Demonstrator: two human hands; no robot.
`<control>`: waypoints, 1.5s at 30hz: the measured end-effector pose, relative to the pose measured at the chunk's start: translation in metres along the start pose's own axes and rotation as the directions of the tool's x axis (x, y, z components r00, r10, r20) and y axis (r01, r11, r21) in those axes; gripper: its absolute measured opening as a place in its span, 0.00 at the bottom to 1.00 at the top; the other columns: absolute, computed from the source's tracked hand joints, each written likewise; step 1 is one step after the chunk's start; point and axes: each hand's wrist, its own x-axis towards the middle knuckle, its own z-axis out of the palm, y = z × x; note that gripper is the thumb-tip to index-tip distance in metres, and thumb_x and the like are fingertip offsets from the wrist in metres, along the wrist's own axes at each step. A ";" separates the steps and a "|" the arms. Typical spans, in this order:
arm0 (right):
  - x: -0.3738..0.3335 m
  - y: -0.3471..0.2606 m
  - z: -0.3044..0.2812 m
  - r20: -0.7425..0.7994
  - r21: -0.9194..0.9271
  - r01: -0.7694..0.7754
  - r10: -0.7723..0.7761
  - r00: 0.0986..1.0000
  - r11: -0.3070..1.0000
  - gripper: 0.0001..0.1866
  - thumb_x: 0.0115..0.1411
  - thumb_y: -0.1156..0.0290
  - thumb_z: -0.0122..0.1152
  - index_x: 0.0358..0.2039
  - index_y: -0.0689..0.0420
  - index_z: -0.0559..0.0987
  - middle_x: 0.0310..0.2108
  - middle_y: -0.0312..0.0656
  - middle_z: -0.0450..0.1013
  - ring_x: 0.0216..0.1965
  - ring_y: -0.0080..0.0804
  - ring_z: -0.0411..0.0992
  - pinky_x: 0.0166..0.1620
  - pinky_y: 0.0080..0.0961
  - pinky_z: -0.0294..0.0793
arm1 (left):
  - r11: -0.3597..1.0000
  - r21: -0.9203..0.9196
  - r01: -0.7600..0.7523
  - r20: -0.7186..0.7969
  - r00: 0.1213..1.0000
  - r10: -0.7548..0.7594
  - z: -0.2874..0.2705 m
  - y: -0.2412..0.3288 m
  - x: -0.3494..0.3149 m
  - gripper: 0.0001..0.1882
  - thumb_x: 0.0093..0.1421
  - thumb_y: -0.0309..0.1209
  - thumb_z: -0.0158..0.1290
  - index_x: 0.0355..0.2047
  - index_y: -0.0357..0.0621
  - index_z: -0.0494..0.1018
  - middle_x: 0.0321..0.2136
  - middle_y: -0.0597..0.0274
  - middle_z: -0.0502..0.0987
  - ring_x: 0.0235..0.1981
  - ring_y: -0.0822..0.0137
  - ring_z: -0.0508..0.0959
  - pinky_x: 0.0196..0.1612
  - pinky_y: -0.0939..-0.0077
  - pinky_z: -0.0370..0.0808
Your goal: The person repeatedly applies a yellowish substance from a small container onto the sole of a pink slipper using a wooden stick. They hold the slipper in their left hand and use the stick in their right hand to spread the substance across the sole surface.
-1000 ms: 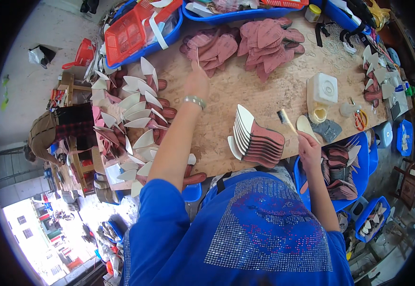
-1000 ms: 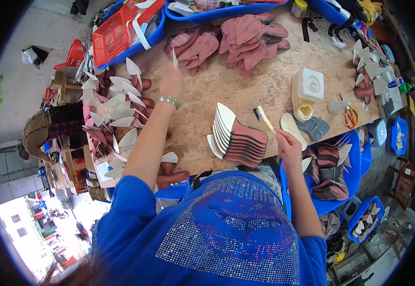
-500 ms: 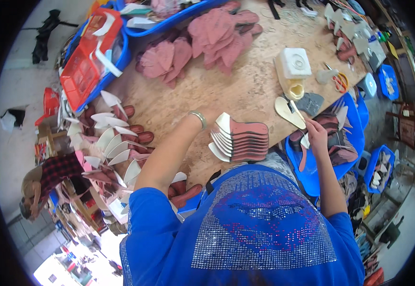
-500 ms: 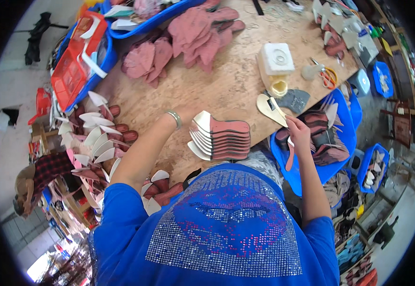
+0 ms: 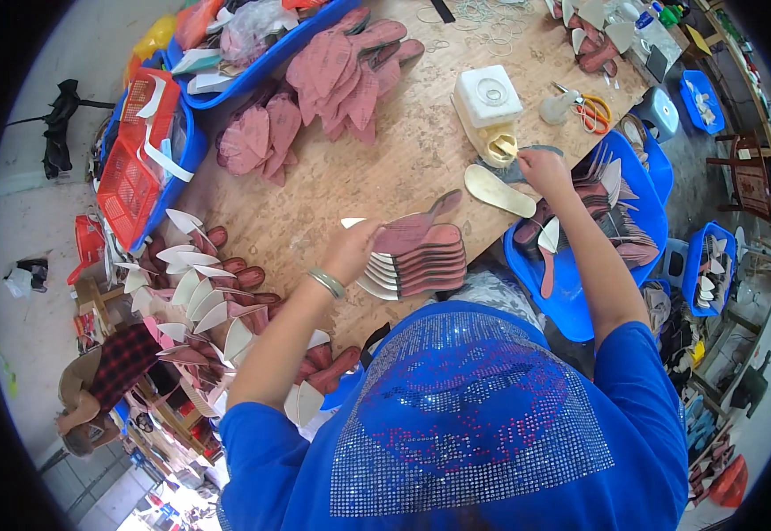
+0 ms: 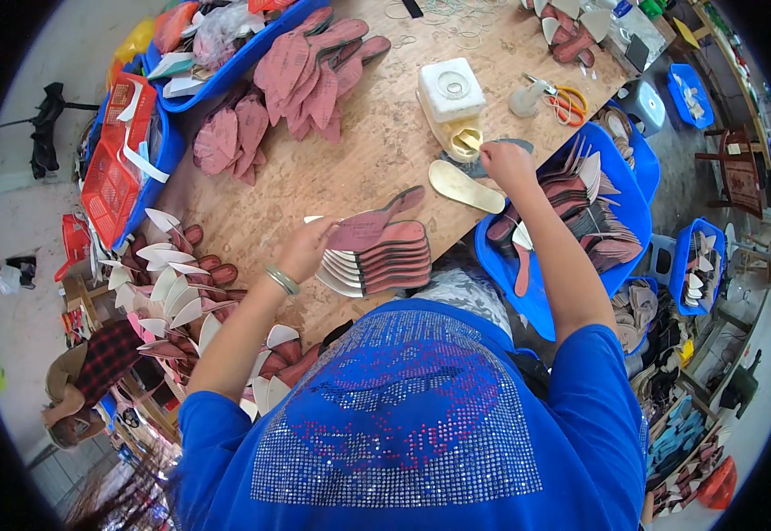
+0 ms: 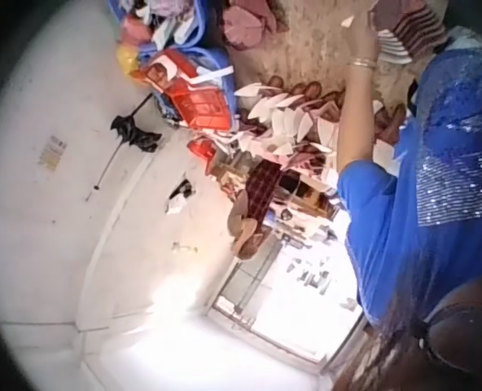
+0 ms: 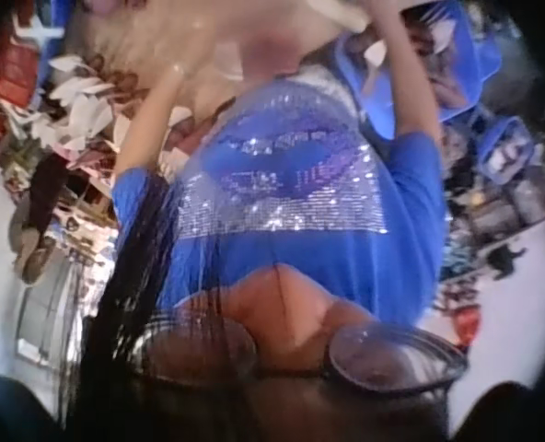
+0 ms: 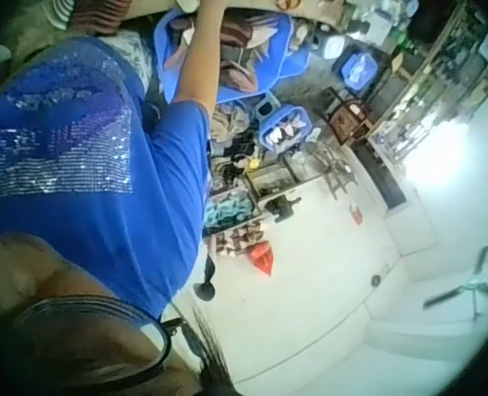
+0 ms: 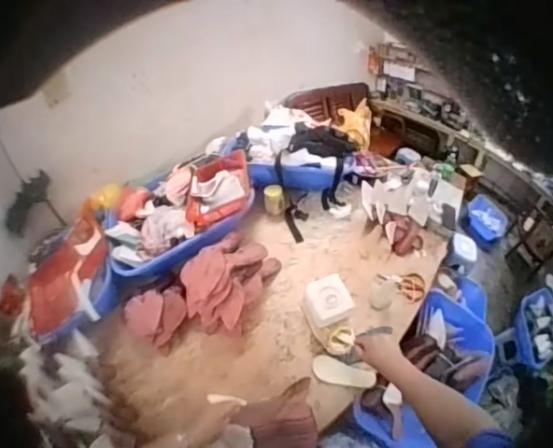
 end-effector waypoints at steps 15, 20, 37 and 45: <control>-0.109 0.012 -0.018 0.258 0.627 -0.314 0.190 0.947 0.713 0.12 0.56 0.66 0.61 0.39 0.55 0.82 0.30 0.41 0.79 0.27 0.29 0.76 0.34 0.23 0.75 | 0.087 -0.907 0.413 0.303 0.781 -0.547 0.133 0.050 -0.007 0.12 0.67 0.35 0.42 0.47 0.45 0.68 0.35 0.67 0.76 0.29 0.77 0.74 0.28 0.85 0.71; -0.141 -0.027 -0.019 0.444 0.747 -0.449 0.136 0.886 0.490 0.11 0.56 0.71 0.63 0.39 0.60 0.82 0.33 0.36 0.78 0.34 0.19 0.73 0.40 0.17 0.72 | 0.011 -0.927 0.375 0.298 0.754 -0.586 0.137 0.057 -0.008 0.12 0.67 0.34 0.43 0.46 0.43 0.69 0.35 0.66 0.76 0.29 0.77 0.73 0.27 0.85 0.70; -0.135 -0.028 0.011 0.319 0.808 -0.299 0.049 0.946 0.508 0.12 0.56 0.68 0.62 0.39 0.59 0.82 0.30 0.40 0.79 0.31 0.18 0.73 0.38 0.19 0.72 | -0.095 -0.940 0.326 0.313 0.721 -0.618 0.148 0.059 -0.010 0.13 0.66 0.34 0.45 0.46 0.39 0.70 0.33 0.63 0.75 0.28 0.75 0.71 0.25 0.86 0.69; -0.131 0.003 0.024 0.180 0.569 -0.302 0.243 0.953 0.765 0.13 0.56 0.64 0.60 0.38 0.56 0.82 0.27 0.48 0.78 0.25 0.33 0.77 0.32 0.26 0.74 | 0.031 -0.939 0.342 0.249 0.741 -0.623 0.147 0.059 -0.009 0.12 0.67 0.32 0.44 0.46 0.40 0.70 0.33 0.65 0.75 0.26 0.77 0.71 0.23 0.87 0.67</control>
